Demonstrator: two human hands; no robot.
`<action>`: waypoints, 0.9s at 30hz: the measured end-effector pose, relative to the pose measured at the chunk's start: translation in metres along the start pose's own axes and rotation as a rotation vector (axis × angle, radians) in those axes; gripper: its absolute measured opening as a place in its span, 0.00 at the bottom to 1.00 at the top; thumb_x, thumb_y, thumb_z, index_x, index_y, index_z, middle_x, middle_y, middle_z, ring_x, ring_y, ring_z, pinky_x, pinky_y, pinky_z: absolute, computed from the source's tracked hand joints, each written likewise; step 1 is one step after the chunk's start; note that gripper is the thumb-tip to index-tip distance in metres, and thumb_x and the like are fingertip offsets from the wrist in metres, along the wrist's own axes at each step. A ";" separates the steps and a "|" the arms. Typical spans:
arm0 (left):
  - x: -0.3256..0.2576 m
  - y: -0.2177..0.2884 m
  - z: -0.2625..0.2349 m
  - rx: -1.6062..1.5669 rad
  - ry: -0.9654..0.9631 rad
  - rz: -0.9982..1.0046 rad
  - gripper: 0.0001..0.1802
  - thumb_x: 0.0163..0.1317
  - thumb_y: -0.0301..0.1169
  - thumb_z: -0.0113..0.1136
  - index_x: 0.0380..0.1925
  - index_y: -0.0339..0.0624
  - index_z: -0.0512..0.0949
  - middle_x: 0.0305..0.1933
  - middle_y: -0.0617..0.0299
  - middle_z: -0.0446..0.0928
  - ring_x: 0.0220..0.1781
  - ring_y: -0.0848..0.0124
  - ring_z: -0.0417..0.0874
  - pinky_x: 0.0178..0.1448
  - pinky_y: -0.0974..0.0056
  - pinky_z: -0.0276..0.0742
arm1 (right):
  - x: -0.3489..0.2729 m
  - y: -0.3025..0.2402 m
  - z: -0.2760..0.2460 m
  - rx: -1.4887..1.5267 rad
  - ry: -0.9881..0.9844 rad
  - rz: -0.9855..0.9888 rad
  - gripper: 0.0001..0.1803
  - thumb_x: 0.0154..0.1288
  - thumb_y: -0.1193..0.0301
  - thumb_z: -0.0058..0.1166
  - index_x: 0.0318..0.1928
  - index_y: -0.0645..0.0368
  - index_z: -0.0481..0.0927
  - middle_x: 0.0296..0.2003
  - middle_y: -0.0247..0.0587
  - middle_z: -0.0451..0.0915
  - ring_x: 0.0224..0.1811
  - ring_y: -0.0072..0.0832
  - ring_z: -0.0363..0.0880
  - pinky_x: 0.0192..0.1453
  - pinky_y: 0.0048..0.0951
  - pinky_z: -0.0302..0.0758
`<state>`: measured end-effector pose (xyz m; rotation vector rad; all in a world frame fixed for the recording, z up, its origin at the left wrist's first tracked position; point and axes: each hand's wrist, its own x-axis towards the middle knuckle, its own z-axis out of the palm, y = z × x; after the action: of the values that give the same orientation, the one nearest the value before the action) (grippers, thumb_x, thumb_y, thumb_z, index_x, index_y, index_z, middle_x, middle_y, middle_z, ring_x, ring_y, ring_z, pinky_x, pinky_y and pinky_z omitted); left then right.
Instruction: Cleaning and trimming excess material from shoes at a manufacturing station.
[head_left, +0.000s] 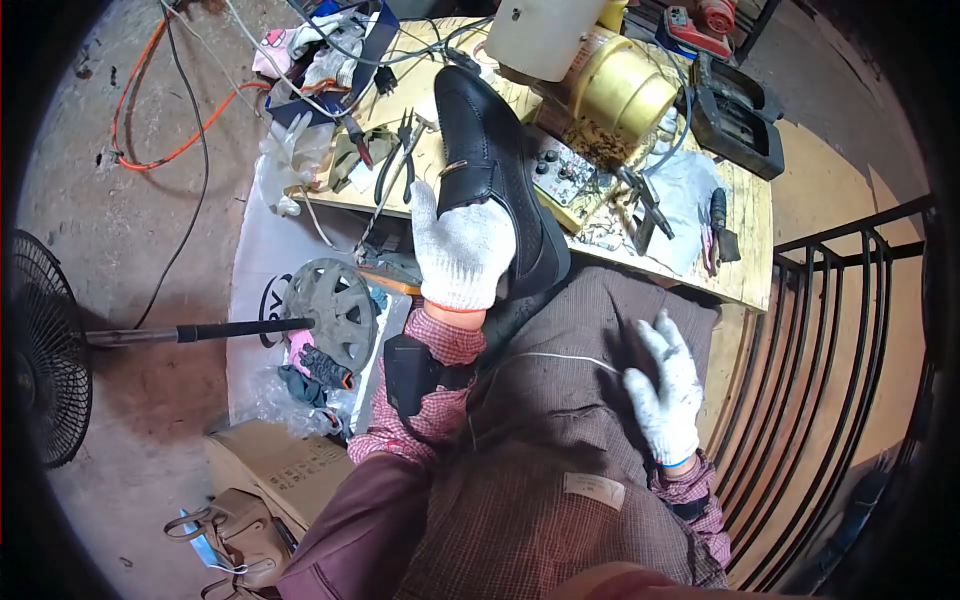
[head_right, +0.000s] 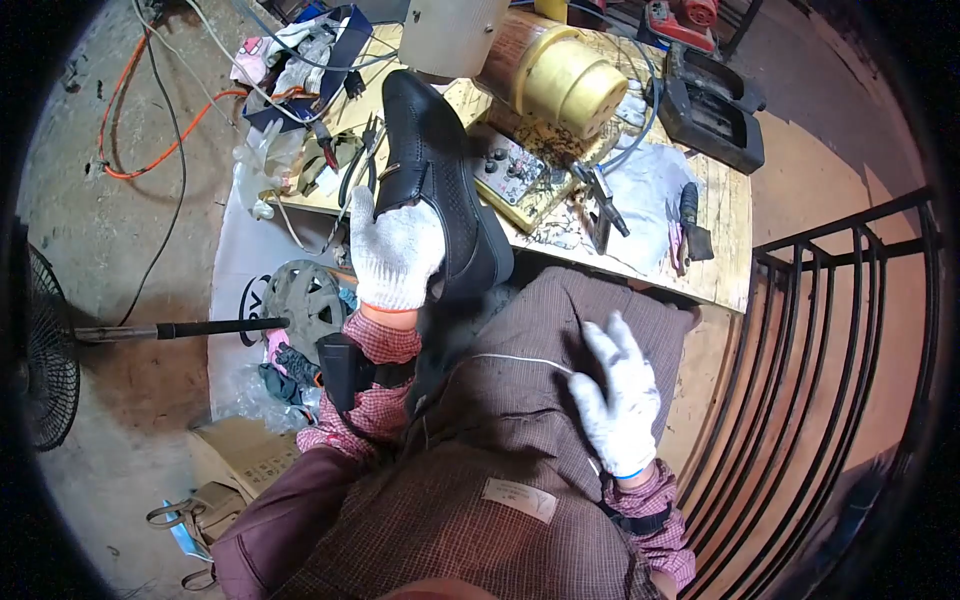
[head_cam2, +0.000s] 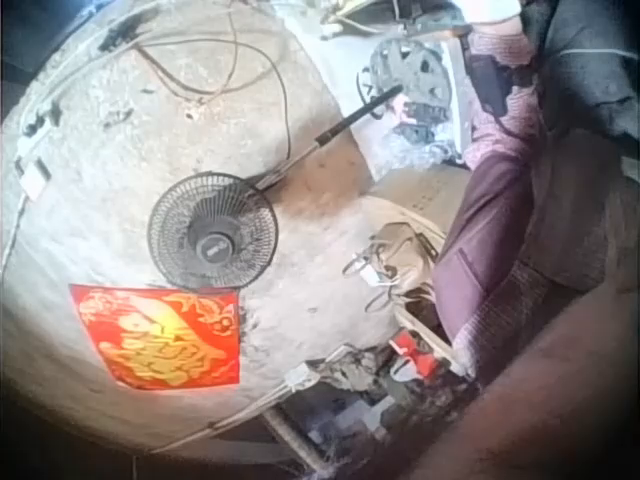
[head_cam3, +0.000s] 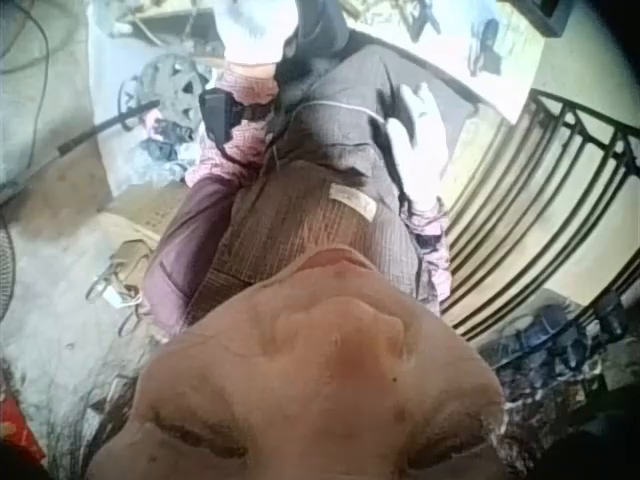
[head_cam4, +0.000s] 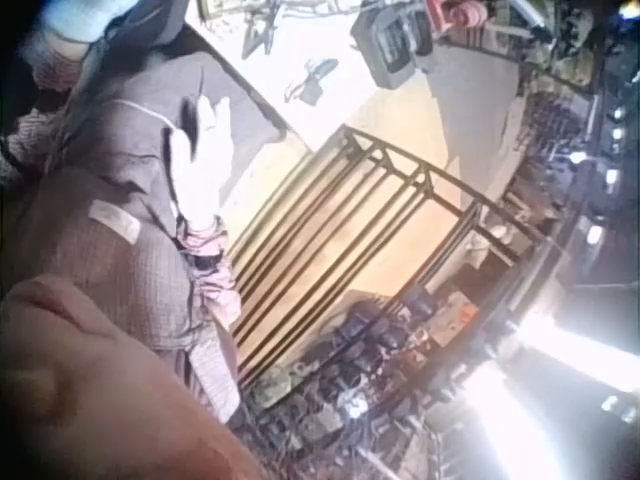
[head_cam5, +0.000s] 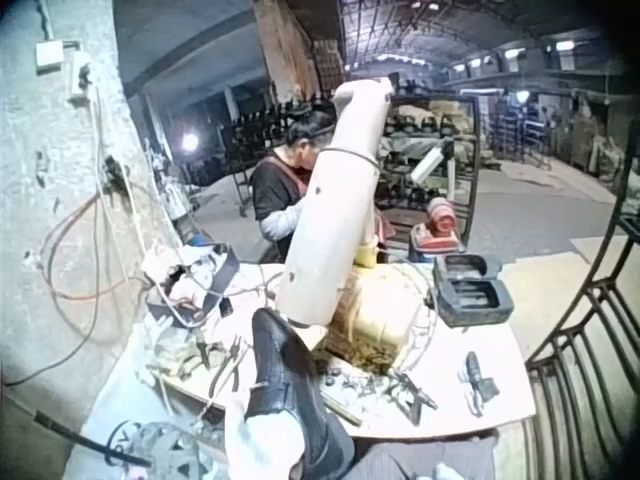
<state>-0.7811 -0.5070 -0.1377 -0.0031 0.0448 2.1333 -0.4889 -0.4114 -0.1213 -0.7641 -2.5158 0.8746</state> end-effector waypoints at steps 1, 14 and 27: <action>-0.001 -0.003 0.003 -0.001 0.001 -0.009 0.30 0.68 0.58 0.55 0.37 0.38 0.79 0.28 0.59 0.78 0.31 0.67 0.80 0.40 0.62 0.80 | 0.007 -0.009 -0.003 -0.074 -0.010 -0.101 0.26 0.65 0.61 0.61 0.62 0.54 0.78 0.63 0.56 0.74 0.62 0.48 0.76 0.60 0.40 0.74; -0.064 -0.148 0.112 0.375 -0.292 -0.439 0.30 0.71 0.48 0.54 0.69 0.48 0.67 0.71 0.56 0.69 0.70 0.60 0.70 0.75 0.47 0.60 | -0.017 -0.048 -0.092 -0.663 0.213 -0.621 0.08 0.53 0.68 0.52 0.30 0.59 0.78 0.25 0.43 0.74 0.31 0.40 0.77 0.42 0.43 0.76; -0.034 -0.195 0.125 0.677 -0.939 -0.732 0.40 0.73 0.61 0.37 0.74 0.46 0.61 0.71 0.45 0.68 0.73 0.43 0.66 0.79 0.38 0.52 | -0.282 -0.179 -0.510 -1.994 0.833 0.672 0.14 0.54 0.60 0.61 0.36 0.57 0.83 0.40 0.48 0.82 0.41 0.49 0.77 0.46 0.48 0.74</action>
<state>-0.5958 -0.4276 -0.0177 1.1762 0.1751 1.1452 -0.0805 -0.4669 0.3272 -1.8144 -1.4769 -1.8600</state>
